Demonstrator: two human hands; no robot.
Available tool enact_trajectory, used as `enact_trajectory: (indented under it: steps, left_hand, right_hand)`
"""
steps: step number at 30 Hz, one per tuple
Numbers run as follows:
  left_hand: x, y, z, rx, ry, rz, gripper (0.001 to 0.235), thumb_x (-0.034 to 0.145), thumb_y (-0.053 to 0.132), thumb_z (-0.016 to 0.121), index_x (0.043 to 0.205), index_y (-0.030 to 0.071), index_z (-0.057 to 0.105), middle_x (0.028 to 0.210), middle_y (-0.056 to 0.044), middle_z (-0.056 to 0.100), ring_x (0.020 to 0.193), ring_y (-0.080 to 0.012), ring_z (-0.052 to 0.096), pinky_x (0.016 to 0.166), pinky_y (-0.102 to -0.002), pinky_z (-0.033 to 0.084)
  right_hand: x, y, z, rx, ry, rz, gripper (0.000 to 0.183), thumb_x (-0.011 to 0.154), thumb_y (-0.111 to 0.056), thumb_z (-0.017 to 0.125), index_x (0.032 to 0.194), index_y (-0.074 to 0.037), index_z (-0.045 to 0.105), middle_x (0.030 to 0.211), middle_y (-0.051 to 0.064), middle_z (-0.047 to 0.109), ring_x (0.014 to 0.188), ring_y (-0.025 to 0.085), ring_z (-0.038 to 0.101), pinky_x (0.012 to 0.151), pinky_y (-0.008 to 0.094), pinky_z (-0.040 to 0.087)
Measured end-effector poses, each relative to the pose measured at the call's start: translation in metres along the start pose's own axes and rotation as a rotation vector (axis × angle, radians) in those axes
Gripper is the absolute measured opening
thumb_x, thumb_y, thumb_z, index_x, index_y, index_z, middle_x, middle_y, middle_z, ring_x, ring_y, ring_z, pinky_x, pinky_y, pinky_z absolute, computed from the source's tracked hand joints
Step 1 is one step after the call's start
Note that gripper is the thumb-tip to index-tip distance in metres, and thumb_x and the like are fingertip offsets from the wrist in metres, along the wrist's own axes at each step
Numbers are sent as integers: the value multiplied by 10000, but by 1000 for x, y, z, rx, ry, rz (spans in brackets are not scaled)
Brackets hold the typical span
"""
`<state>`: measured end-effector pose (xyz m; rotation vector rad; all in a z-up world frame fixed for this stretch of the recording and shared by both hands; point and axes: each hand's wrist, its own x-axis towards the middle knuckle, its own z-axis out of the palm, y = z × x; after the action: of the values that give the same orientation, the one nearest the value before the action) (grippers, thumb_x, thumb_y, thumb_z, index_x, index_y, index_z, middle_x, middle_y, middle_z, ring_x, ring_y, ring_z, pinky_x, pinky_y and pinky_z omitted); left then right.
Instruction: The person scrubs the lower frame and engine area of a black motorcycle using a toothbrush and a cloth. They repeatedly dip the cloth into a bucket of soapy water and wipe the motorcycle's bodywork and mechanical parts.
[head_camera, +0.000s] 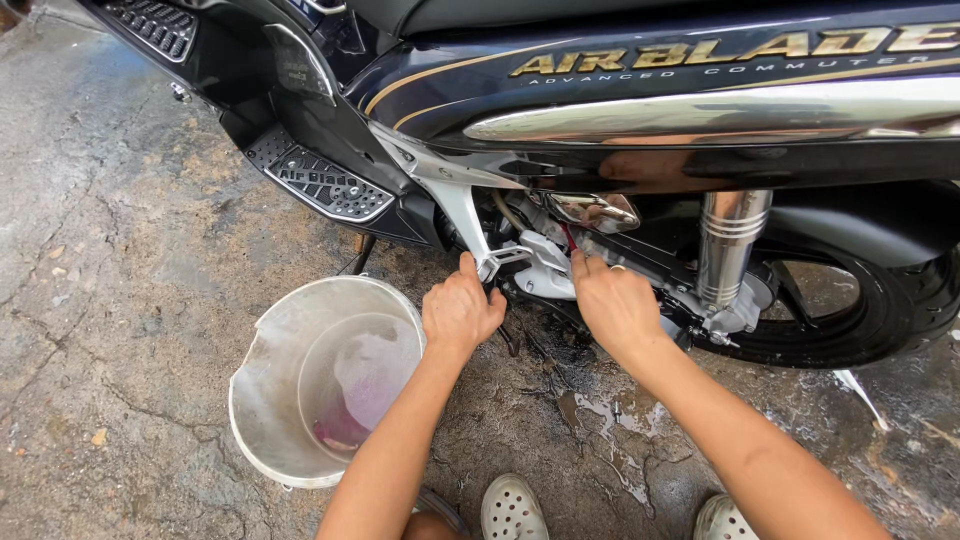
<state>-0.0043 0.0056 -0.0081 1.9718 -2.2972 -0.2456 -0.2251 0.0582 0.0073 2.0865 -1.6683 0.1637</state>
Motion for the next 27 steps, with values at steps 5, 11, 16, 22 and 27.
enact_trajectory:
  steps: [5, 11, 16, 22, 27]
  left_hand:
    - [-1, 4, -9, -21, -7, -2, 745, 838, 408, 602, 1438, -8, 451, 949, -198, 731, 853, -416, 750, 759, -514, 619]
    - [-6, 7, -14, -18, -39, -12, 759, 847, 414, 589, 1450, -22, 438, 997, -218, 731, 897, -437, 744, 795, -538, 610]
    - [-5, 7, -13, -22, -49, -29, 769, 838, 428, 589, 1448, -14, 439, 999, -212, 732, 901, -435, 744, 798, -537, 608]
    - [-5, 9, -14, -23, -30, -37, 769, 826, 423, 594, 1443, -13, 451, 980, -207, 734, 879, -427, 745, 781, -530, 608]
    - [-6, 9, -14, -25, -18, -33, 761, 831, 423, 595, 1439, -11, 451, 983, -214, 736, 893, -438, 743, 805, -546, 602]
  right_hand:
    - [4, -16, -16, -133, 53, -18, 336, 838, -135, 601, 1153, -99, 714, 737, -16, 639, 537, 149, 661, 444, 324, 548]
    - [3, -14, -11, -43, -48, -32, 386, 841, -72, 603, 1216, -45, 691, 792, 21, 677, 545, 149, 667, 450, 293, 549]
    - [1, -3, -7, 36, -118, -95, 437, 860, -23, 596, 1293, 7, 641, 823, 99, 686, 538, 175, 661, 449, 301, 553]
    - [3, -3, -13, 46, -148, -83, 446, 849, -59, 588, 1288, -14, 651, 825, 60, 688, 563, 178, 686, 472, 320, 573]
    - [9, -16, -3, 0, -145, -27, 408, 858, -72, 605, 1258, -22, 671, 819, 35, 700, 567, 139, 694, 466, 269, 557]
